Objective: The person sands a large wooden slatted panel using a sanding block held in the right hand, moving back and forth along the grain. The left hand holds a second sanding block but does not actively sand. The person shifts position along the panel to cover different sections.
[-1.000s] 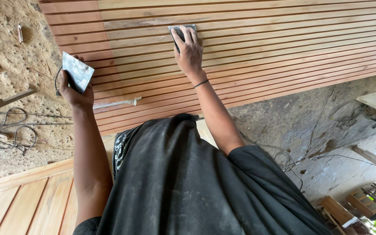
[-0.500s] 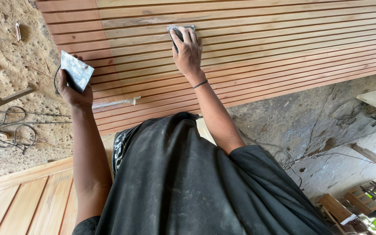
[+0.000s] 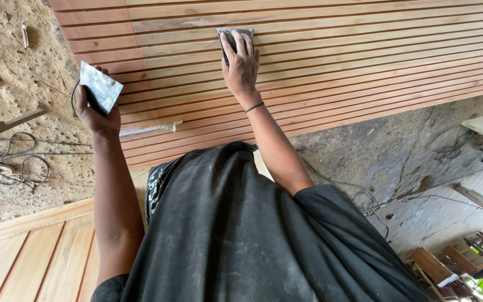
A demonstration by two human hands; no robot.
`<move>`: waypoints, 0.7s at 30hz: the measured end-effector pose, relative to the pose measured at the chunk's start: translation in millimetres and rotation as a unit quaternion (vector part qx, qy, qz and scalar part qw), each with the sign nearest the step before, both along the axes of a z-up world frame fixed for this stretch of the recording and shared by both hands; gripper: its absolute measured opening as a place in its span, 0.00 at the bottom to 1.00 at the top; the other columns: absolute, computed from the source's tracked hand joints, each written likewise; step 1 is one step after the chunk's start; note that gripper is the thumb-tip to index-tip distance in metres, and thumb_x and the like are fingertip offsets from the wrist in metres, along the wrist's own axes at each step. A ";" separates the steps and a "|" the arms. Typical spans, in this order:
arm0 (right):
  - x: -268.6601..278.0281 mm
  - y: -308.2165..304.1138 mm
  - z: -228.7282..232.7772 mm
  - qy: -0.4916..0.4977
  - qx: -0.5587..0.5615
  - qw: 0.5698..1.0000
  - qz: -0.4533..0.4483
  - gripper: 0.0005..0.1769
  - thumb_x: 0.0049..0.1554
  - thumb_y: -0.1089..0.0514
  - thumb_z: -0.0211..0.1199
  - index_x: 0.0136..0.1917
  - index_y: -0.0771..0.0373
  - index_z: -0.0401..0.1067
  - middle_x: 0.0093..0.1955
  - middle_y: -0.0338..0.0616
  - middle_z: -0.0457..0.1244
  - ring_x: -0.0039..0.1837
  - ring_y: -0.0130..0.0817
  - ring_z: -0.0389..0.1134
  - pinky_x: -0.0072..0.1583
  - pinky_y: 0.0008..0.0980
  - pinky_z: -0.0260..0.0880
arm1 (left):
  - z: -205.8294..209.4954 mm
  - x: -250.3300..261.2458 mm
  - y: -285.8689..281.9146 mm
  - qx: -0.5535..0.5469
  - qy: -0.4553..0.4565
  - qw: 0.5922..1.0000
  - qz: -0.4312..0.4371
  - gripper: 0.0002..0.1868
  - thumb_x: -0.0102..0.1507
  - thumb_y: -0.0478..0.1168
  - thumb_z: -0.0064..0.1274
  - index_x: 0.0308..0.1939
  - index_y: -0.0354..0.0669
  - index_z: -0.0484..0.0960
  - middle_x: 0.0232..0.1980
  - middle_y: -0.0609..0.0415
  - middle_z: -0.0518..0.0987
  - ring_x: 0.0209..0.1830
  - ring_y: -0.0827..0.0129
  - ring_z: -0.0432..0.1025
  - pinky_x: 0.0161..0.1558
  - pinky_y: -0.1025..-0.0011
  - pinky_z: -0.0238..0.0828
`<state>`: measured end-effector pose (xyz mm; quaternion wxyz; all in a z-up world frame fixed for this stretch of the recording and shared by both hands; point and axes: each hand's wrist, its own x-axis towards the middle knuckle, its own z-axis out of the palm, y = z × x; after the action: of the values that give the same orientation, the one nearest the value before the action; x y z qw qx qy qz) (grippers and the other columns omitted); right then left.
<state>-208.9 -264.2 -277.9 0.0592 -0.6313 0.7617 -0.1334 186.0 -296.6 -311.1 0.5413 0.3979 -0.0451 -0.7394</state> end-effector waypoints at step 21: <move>1.4 -0.2 -5.0 -0.001 -0.001 1.000 -0.009 0.31 0.53 0.59 0.70 0.71 0.49 0.71 0.69 0.44 0.61 0.72 0.45 0.58 0.65 0.47 0.62 | 6.9 -3.6 -1.0 -0.008 -0.009 1.000 0.002 0.29 0.73 0.51 0.39 0.74 0.38 0.67 0.70 0.45 0.76 0.74 0.56 0.70 0.73 0.58 0.73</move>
<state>-207.5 -264.4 -283.0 0.0581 -0.6242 0.7672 -0.1359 182.4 -297.6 -304.2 0.5450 0.4002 -0.0548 -0.7347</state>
